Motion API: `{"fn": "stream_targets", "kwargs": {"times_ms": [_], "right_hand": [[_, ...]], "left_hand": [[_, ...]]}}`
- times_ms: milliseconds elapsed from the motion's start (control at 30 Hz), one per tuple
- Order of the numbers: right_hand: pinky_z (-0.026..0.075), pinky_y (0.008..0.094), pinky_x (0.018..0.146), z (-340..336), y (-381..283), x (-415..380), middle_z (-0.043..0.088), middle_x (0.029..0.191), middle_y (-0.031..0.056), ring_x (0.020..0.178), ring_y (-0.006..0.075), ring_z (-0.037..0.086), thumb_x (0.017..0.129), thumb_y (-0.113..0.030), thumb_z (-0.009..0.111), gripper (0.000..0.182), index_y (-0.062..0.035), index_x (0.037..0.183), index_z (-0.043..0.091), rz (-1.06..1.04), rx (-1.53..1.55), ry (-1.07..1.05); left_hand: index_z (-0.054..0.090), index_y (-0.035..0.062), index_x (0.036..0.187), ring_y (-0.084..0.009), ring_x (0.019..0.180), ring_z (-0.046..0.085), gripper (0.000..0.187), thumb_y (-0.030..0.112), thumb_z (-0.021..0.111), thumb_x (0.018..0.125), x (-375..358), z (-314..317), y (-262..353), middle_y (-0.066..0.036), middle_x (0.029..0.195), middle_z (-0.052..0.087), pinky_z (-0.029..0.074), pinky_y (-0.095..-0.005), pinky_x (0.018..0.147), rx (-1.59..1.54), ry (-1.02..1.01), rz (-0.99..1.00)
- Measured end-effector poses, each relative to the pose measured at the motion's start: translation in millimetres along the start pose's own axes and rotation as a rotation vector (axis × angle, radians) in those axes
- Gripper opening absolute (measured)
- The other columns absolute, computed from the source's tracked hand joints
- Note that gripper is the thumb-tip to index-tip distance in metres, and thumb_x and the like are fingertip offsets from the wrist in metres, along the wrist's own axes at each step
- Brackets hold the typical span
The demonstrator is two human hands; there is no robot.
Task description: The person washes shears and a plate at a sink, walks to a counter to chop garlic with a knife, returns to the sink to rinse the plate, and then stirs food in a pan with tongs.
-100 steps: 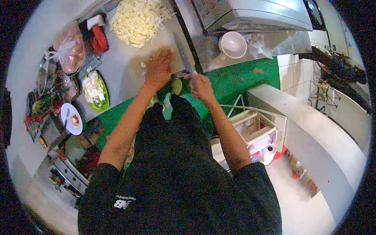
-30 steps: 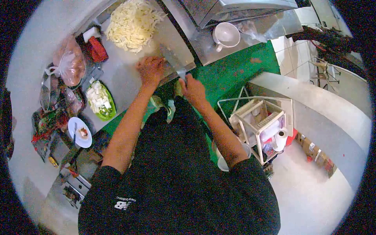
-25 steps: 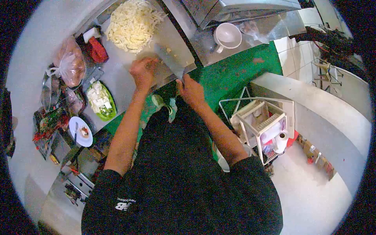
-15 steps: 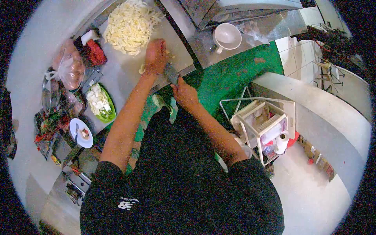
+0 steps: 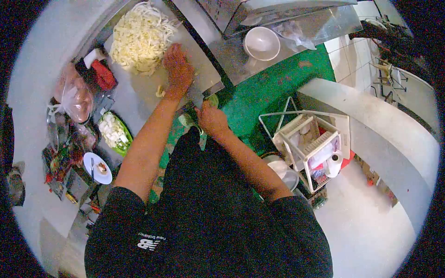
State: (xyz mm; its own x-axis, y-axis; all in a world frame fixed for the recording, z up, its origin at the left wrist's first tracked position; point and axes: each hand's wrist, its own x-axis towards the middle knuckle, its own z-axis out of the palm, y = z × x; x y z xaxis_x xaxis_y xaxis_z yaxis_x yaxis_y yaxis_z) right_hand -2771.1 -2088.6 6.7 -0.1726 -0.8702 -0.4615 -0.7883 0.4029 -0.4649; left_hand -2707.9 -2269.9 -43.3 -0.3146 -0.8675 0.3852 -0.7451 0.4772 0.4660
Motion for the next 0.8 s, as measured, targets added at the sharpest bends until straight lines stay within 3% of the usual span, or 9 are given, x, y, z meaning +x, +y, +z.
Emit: {"fn": "stream_targets", "kwargs": {"times_ms": [400, 600, 800], "right_hand": [[0.053, 0.0537, 0.056, 10.0, 8.4, 4.3, 0.066, 0.071, 0.0256, 0.063, 0.0438, 0.065, 0.097, -0.039, 0.050, 0.042, 0.0024, 0.101, 0.051, -0.043, 0.014, -0.013], [0.052, 0.0521, 0.056, 3.6, 4.5, 4.4, 0.063, 0.069, 0.0273, 0.064, 0.0448, 0.064, 0.097, -0.033, 0.052, 0.037, 0.0037, 0.095, 0.050, -0.021, 0.021, -0.033], [0.051, 0.0526, 0.055, 6.3, 7.8, 9.2, 0.063, 0.068, 0.0266, 0.062, 0.0441, 0.063, 0.097, -0.032, 0.053, 0.036, 0.0037, 0.094, 0.049, -0.041, 0.060, -0.054]], "left_hand": [[0.046, 0.0037, 0.129, -0.0371, 0.123, 0.044, 0.039, 0.009, 0.051, 0.091, 2.0, 1.8, -5.0, -0.018, 0.134, 0.046, 0.036, -0.0477, 0.101, 0.069, -0.048, 0.000], [0.043, 0.0036, 0.132, -0.0386, 0.126, 0.042, 0.043, 0.015, 0.053, 0.092, 0.7, 5.5, -5.3, -0.020, 0.139, 0.043, 0.033, -0.0527, 0.103, 0.117, -0.061, -0.027], [0.038, 0.0022, 0.139, -0.0403, 0.129, 0.039, 0.056, 0.031, 0.053, 0.093, 7.1, -6.4, 0.4, -0.021, 0.144, 0.039, 0.029, -0.0547, 0.105, 0.038, -0.106, -0.021]]}}
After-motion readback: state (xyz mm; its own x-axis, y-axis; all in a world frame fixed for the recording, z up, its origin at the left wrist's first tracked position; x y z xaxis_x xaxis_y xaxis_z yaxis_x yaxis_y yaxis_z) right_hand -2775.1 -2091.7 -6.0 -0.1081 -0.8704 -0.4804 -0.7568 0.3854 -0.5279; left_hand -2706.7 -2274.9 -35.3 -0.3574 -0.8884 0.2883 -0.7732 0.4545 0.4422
